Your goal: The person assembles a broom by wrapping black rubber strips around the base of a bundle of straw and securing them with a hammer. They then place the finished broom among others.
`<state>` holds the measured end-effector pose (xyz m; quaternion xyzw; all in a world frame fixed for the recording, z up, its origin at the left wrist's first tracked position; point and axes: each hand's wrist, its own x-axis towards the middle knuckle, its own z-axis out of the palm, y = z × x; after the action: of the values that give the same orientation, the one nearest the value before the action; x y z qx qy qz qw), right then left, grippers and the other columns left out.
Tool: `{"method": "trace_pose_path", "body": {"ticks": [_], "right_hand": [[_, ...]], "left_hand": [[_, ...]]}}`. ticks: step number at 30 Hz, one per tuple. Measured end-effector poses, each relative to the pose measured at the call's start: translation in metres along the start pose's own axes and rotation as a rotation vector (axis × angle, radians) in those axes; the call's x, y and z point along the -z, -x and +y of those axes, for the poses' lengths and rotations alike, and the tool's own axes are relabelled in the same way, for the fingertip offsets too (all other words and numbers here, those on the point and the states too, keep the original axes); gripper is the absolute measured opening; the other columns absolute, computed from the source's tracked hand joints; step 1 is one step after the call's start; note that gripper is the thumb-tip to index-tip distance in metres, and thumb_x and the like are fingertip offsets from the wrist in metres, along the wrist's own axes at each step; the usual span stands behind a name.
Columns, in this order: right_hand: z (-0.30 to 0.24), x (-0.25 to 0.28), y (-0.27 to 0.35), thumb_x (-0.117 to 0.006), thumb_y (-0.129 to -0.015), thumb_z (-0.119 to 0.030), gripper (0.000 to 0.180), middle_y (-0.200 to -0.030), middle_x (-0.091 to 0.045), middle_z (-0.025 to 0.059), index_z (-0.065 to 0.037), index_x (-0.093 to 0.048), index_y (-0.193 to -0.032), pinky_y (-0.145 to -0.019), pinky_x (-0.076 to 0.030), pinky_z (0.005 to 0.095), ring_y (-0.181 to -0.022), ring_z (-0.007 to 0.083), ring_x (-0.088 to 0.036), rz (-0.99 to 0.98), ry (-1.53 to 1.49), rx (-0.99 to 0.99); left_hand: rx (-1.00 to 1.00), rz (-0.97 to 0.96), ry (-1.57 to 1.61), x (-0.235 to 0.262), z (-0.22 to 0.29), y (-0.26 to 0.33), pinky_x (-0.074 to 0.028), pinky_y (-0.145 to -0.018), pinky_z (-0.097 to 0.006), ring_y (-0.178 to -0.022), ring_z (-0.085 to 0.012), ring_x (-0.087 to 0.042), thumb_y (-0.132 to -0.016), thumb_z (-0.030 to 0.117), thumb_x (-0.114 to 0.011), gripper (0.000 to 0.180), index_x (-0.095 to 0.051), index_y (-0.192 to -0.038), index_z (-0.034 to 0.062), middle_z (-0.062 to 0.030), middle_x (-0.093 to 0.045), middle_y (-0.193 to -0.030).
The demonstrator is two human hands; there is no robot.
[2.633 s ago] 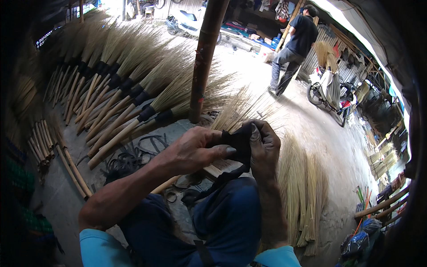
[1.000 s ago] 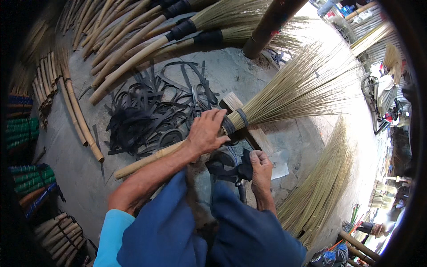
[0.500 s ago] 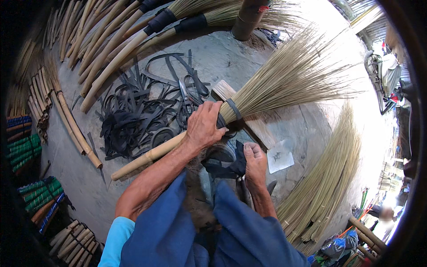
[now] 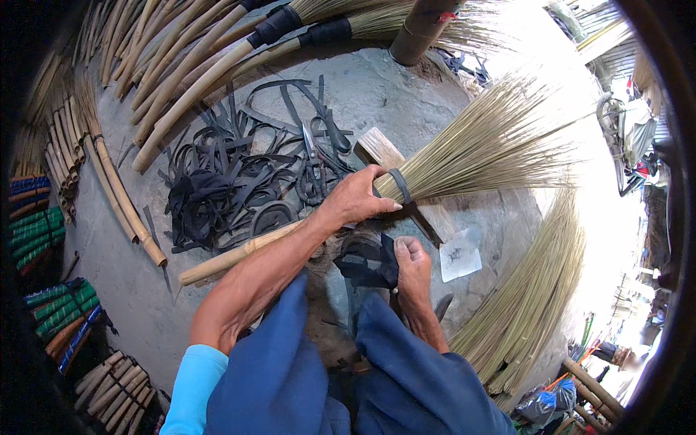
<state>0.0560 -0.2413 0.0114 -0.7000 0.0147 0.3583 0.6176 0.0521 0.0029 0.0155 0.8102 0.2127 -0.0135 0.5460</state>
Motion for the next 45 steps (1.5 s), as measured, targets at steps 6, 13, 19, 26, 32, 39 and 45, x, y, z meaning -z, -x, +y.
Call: {"method": "trace_pose_path", "body": {"ticks": [6, 13, 19, 26, 32, 39, 45], "right_hand": [[-0.006, 0.004, 0.004, -0.068, -0.115, -0.026, 0.025, -0.104, -0.072, 0.0009, -0.001, -0.072, -0.115, -0.088, -0.053, 0.0283, -0.095, 0.0096, -0.064, 0.045, -0.064, -0.027], [0.003, 0.003, 0.000, -0.068, -0.114, -0.026, 0.025, -0.105, -0.072, 0.0009, -0.001, -0.073, -0.116, -0.089, -0.054, 0.0286, -0.096, 0.0092, -0.064, 0.055, -0.036, -0.045], [0.005, 0.010, 0.003, -0.068, -0.114, -0.025, 0.023, -0.106, -0.073, 0.0007, -0.002, -0.072, -0.116, -0.091, -0.054, 0.0290, -0.098, 0.0088, -0.064, 0.048, -0.133, -0.095], [0.002, 0.005, 0.005, -0.067, -0.115, -0.024, 0.022, -0.107, -0.073, 0.0008, -0.002, -0.071, -0.119, -0.090, -0.054, 0.0288, -0.097, 0.0088, -0.065, 0.026, -0.123, -0.088], [0.004, 0.008, 0.002, -0.067, -0.115, -0.025, 0.024, -0.107, -0.073, 0.0008, -0.002, -0.072, -0.118, -0.088, -0.054, 0.0282, -0.095, 0.0087, -0.065, 0.045, -0.057, -0.077], [0.007, -0.001, 0.004, -0.068, -0.115, -0.028, 0.027, -0.105, -0.072, -0.0002, -0.001, -0.072, -0.118, -0.091, -0.051, 0.0282, -0.097, 0.0093, -0.062, 0.025, -0.086, -0.107], [0.009, -0.001, 0.004, -0.068, -0.114, -0.029, 0.027, -0.105, -0.071, -0.0008, -0.002, -0.072, -0.118, -0.091, -0.051, 0.0290, -0.097, 0.0094, -0.062, 0.028, -0.065, -0.080]], "left_hand": [[-0.106, 0.206, -0.366, -0.011, 0.009, 0.027, -0.055, -0.103, -0.050, -0.128, -0.0456, -0.068, -0.078, 0.031, -0.098, 0.078, -0.056, -0.133, -0.0037, -0.0274, -0.068, -0.136], [-0.019, -0.110, 0.055, -0.016, 0.005, 0.005, -0.056, -0.107, -0.050, -0.127, -0.0451, -0.070, -0.073, 0.033, -0.101, 0.104, -0.048, -0.154, -0.0054, -0.0290, -0.072, -0.133], [-0.058, 0.195, -0.209, -0.022, 0.005, 0.029, -0.058, -0.097, -0.054, -0.120, -0.0471, -0.073, -0.079, 0.031, -0.097, 0.076, -0.056, -0.136, 0.0009, -0.0271, -0.075, -0.123], [0.059, 0.154, -0.156, -0.014, 0.017, 0.024, -0.059, -0.097, -0.054, -0.119, -0.0467, -0.074, -0.077, 0.028, -0.098, 0.080, -0.056, -0.139, 0.0020, -0.0266, -0.073, -0.129], [-0.072, 0.223, -0.258, -0.015, 0.014, 0.019, -0.059, -0.100, -0.054, -0.119, -0.0459, -0.073, -0.076, 0.030, -0.099, 0.086, -0.058, -0.148, 0.0065, -0.0251, -0.074, -0.130], [-0.038, 0.242, -0.267, -0.016, 0.001, 0.036, -0.059, -0.101, -0.054, -0.121, -0.0459, -0.073, -0.077, 0.031, -0.097, 0.084, -0.058, -0.147, 0.0058, -0.0222, -0.075, -0.132], [-0.005, 0.119, -0.219, -0.016, 0.001, 0.026, -0.059, -0.102, -0.055, -0.122, -0.0469, -0.072, -0.079, 0.034, -0.096, 0.083, -0.059, -0.148, 0.0054, -0.0239, -0.075, -0.132]]}}
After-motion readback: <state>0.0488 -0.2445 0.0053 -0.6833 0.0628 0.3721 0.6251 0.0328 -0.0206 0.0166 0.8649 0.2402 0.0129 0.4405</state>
